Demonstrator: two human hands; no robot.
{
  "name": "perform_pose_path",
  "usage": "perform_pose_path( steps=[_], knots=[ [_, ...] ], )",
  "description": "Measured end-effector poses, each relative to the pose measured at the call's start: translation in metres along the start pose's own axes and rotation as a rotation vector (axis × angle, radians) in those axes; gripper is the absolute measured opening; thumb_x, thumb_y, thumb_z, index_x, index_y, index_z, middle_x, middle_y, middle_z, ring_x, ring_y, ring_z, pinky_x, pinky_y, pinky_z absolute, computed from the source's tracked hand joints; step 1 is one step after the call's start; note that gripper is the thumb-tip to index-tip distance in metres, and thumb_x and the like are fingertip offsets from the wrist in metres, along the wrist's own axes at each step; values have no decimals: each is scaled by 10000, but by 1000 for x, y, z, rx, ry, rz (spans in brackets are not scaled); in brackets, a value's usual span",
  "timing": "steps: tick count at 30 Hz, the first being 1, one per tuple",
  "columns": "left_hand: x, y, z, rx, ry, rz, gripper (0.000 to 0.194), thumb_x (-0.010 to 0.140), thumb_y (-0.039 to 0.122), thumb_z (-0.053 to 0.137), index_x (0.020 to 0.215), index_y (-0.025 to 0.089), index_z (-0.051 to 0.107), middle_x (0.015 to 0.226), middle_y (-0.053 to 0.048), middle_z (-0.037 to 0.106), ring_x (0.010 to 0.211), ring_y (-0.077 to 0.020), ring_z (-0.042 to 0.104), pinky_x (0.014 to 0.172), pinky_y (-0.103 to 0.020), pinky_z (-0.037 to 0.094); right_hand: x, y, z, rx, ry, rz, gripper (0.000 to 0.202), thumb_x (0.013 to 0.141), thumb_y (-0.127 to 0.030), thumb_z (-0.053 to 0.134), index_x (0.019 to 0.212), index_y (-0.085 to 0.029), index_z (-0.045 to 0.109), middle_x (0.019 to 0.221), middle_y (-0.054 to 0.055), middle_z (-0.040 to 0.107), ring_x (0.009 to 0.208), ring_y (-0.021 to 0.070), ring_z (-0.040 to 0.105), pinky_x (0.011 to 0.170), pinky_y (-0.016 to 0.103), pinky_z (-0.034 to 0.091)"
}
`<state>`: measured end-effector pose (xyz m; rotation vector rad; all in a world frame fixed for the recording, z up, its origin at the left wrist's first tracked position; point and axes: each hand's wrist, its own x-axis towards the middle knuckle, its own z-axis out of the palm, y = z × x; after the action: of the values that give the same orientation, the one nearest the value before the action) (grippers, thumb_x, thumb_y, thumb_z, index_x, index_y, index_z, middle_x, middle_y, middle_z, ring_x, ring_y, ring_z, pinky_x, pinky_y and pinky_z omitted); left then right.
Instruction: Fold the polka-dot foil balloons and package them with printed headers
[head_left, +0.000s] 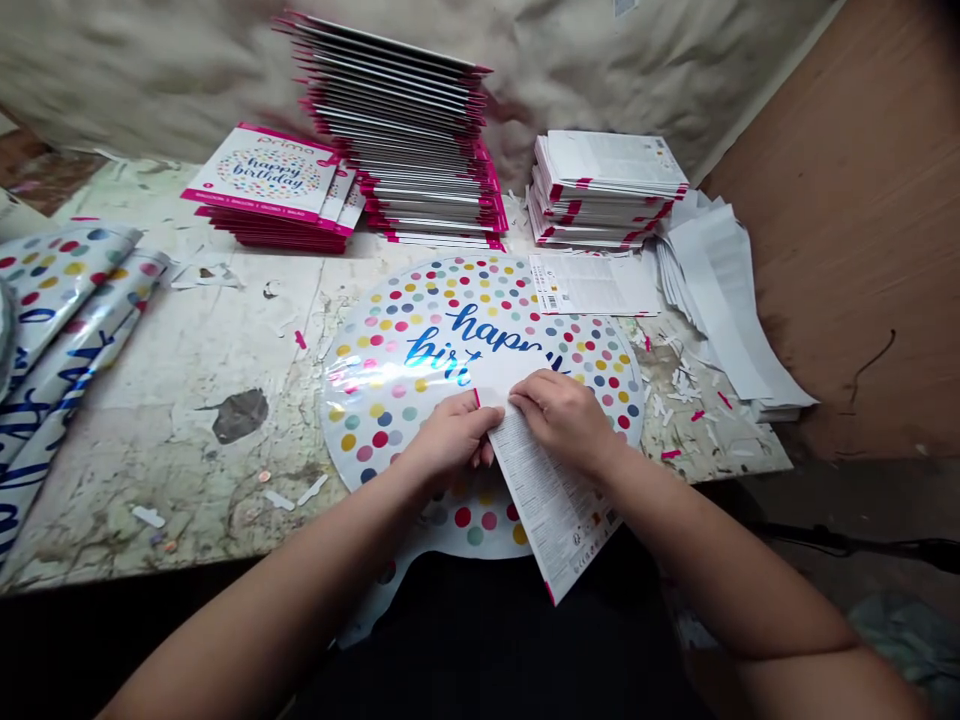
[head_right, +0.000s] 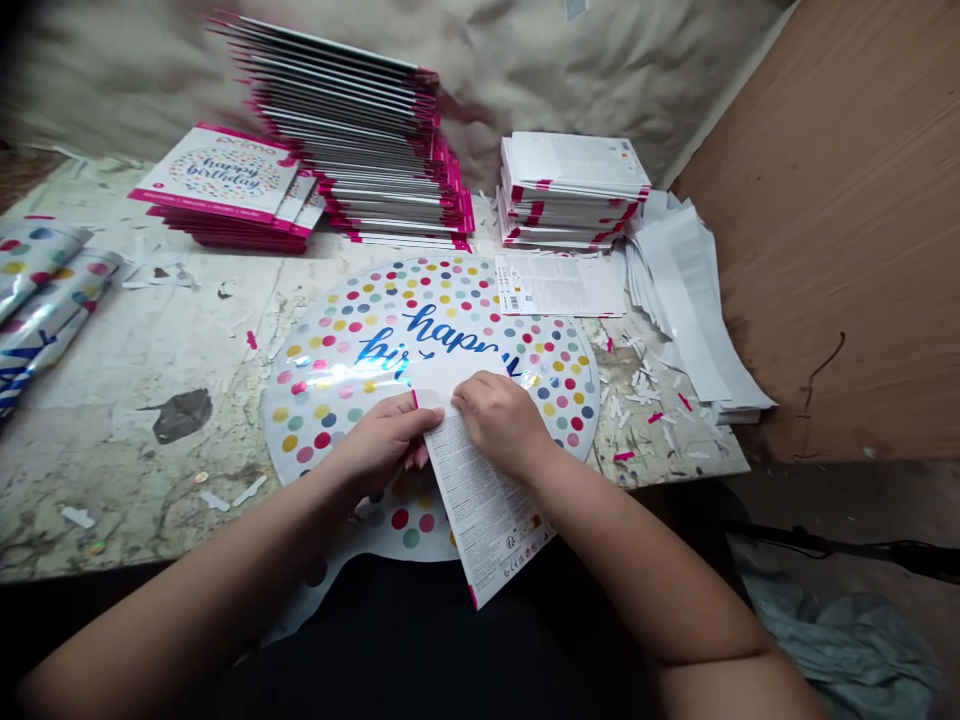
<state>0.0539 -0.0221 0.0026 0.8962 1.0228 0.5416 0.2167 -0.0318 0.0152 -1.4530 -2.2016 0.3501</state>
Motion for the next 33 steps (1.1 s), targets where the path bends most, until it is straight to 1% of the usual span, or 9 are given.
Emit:
perform_pose_path(
  steps=[3, 6, 10, 14, 17, 21, 23, 27, 33],
  knots=[
    [-2, 1, 1, 4, -1, -2, 148, 794, 242, 497, 675, 157, 477, 362, 36, 489, 300, -61, 399, 311, -134, 268, -1, 3, -1, 27, 19, 25, 167, 856, -123, 460, 839, -133, 626, 842, 72, 645, 800, 167, 580, 731, 278, 446],
    [-4, 4, 1, 13, -4, -10, 151, 792, 244, 498, 673, 150, 495, 373, 28, 501, 312, -66, 423, 318, -138, 292, -2, 2, -7, 34, -47, 46, 169, 862, -127, 455, 856, -152, 622, 857, 51, 661, 815, 151, 587, 734, 252, 437],
    [-6, 7, 2, 82, -12, 8, 150, 778, 251, 513, 662, 158, 497, 378, 23, 516, 321, -76, 446, 322, -144, 306, -1, -10, -16, -226, -207, 5, 195, 854, -112, 425, 809, -142, 612, 809, 70, 652, 757, 174, 584, 656, 269, 402],
    [-6, 9, 4, 198, -11, 28, 134, 757, 229, 511, 641, 166, 490, 377, 30, 512, 330, -78, 450, 332, -144, 305, 4, -25, -17, -449, -280, -82, 201, 786, -40, 409, 757, -126, 588, 745, 92, 620, 654, 186, 559, 553, 283, 337],
    [-6, 11, 3, 228, -33, 44, 133, 739, 206, 507, 614, 160, 501, 373, 32, 497, 337, -81, 461, 331, -145, 303, 7, -24, -24, -462, -254, -122, 180, 774, -55, 420, 746, -124, 584, 722, 93, 613, 629, 184, 546, 532, 283, 323],
    [-9, 18, -3, 169, 50, 19, 137, 754, 226, 503, 641, 150, 517, 386, 13, 525, 321, -92, 469, 328, -165, 327, 1, -5, -53, -253, -79, -1, 135, 807, -158, 470, 748, -157, 592, 722, 46, 624, 638, 154, 545, 575, 261, 377],
    [-11, 20, -2, 160, 67, 21, 113, 753, 218, 507, 664, 150, 519, 395, 10, 533, 328, -99, 484, 328, -167, 331, -4, 1, -63, -140, -35, 31, 134, 816, -169, 482, 778, -183, 610, 757, 26, 647, 677, 147, 568, 628, 257, 408],
    [-13, 20, 7, 185, 11, 62, 54, 732, 208, 543, 720, 155, 542, 424, 13, 552, 361, -105, 510, 337, -163, 340, -8, -4, -50, -115, -97, -33, 197, 855, -163, 438, 844, -190, 633, 837, 49, 669, 769, 176, 591, 683, 288, 421],
    [-16, 18, 20, 188, -18, 65, 115, 721, 179, 520, 610, 151, 524, 408, 3, 543, 372, -93, 515, 343, -143, 337, -10, -21, -25, -419, -170, -117, 228, 810, -65, 387, 753, -148, 591, 744, 88, 602, 659, 181, 516, 564, 295, 349]
  ],
)
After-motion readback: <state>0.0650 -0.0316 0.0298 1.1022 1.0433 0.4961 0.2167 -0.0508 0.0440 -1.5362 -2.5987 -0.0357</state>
